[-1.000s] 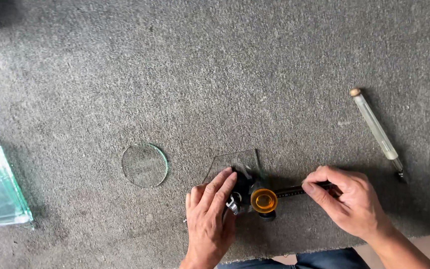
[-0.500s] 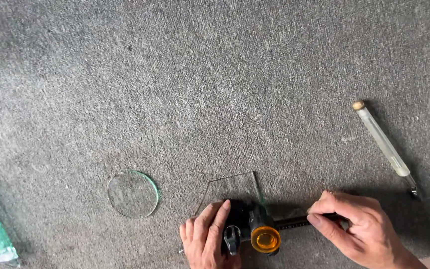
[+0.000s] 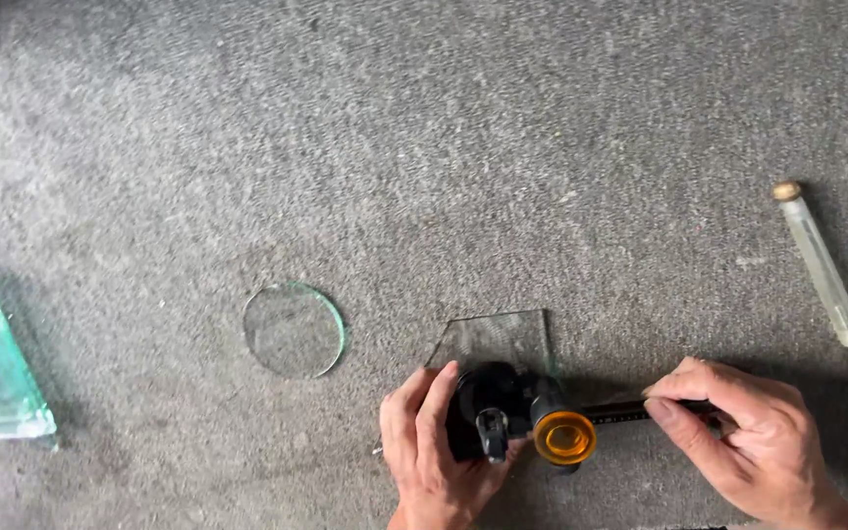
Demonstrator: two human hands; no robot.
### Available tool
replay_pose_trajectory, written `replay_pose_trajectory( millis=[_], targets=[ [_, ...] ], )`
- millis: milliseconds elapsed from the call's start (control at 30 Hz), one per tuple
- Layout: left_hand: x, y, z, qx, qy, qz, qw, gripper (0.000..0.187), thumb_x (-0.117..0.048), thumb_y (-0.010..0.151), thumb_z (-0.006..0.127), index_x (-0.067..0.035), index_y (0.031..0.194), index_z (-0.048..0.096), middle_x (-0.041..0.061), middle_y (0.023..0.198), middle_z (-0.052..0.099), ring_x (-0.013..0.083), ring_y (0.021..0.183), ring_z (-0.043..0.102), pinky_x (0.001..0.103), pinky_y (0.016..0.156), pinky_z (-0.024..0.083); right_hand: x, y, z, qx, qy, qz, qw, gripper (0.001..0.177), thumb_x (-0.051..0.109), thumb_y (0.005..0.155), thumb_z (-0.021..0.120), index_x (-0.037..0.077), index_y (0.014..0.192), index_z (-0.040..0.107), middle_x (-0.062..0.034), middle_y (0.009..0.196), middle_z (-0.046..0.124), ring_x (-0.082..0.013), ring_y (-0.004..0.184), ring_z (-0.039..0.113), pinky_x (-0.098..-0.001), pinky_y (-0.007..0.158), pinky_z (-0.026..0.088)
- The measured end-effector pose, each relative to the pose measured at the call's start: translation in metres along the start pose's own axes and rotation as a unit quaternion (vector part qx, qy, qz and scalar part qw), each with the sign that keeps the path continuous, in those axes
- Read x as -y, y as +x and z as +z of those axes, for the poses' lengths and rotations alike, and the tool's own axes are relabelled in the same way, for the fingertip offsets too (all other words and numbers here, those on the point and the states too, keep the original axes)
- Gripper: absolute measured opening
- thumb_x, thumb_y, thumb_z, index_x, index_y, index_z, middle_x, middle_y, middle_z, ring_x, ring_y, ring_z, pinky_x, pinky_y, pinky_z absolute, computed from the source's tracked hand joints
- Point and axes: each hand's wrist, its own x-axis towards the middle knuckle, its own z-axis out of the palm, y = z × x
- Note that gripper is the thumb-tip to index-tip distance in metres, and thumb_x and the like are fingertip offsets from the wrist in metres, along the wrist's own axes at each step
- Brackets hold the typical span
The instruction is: Cutting a circular piece of glass using a circular glass cutter and manual tools
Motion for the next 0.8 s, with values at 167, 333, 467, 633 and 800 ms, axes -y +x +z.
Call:
replay_pose_trajectory(
  millis=[167, 333, 467, 633, 800],
  targets=[
    [0.000, 0.000, -0.004, 0.004, -0.062, -0.007, 0.998, 0.083, -0.057, 0.078, 0.084, -0.004, 0.132, 0.052, 0.023, 0.123, 0.056, 0.0365, 0.111, 0.063, 0.046, 0.097, 0.058, 0.000, -0.002, 0.001, -0.006, -0.004, 0.015, 1.000, 0.011, 0.020, 0.088, 0.069, 0.010, 0.087, 0.074, 0.0022, 0.076, 0.075, -0.0067, 0.062, 0.070, -0.0193, 0.071, 0.055],
    [-0.006, 0.017, -0.015, 0.038, -0.030, 0.055, 0.997, 0.070, -0.059, 0.094, 0.068, -0.008, 0.140, 0.054, 0.014, 0.132, 0.061, 0.0299, 0.106, 0.064, 0.043, 0.088, 0.050, 0.002, -0.004, 0.000, 0.001, -0.031, 0.056, 0.998, 0.014, 0.024, 0.092, 0.066, 0.013, 0.086, 0.072, 0.0066, 0.068, 0.068, -0.0070, 0.051, 0.056, -0.0214, 0.059, 0.047],
    [-0.003, 0.016, -0.016, 0.076, -0.044, 0.054, 0.995, 0.056, -0.044, 0.100, 0.049, -0.011, 0.144, 0.054, 0.011, 0.135, 0.062, 0.0295, 0.098, 0.058, 0.044, 0.083, 0.042, 0.017, 0.003, 0.000, 0.013, -0.005, 0.077, 0.997, 0.016, 0.021, 0.095, 0.062, 0.013, 0.082, 0.069, 0.0040, 0.054, 0.056, -0.0061, 0.039, 0.048, -0.0214, 0.047, 0.040],
    [-0.002, 0.013, -0.014, 0.077, -0.014, 0.072, 0.994, 0.056, -0.028, 0.091, 0.055, -0.011, 0.145, 0.055, 0.013, 0.131, 0.062, 0.0304, 0.096, 0.058, 0.045, 0.081, 0.042, 0.014, 0.004, 0.000, 0.011, 0.041, 0.091, 0.995, 0.012, 0.018, 0.094, 0.066, 0.010, 0.086, 0.070, 0.0008, 0.055, 0.055, -0.0068, 0.040, 0.048, -0.0213, 0.042, 0.040],
    [-0.001, 0.012, -0.013, 0.083, -0.006, 0.076, 0.994, 0.058, -0.034, 0.093, 0.056, -0.011, 0.147, 0.053, 0.013, 0.133, 0.060, 0.0304, 0.094, 0.055, 0.045, 0.079, 0.040, 0.016, 0.005, -0.001, 0.017, 0.029, 0.124, 0.992, 0.013, 0.021, 0.093, 0.068, 0.011, 0.086, 0.072, -0.0010, 0.046, 0.054, -0.0084, 0.035, 0.049, -0.0231, 0.038, 0.040]
  ],
)
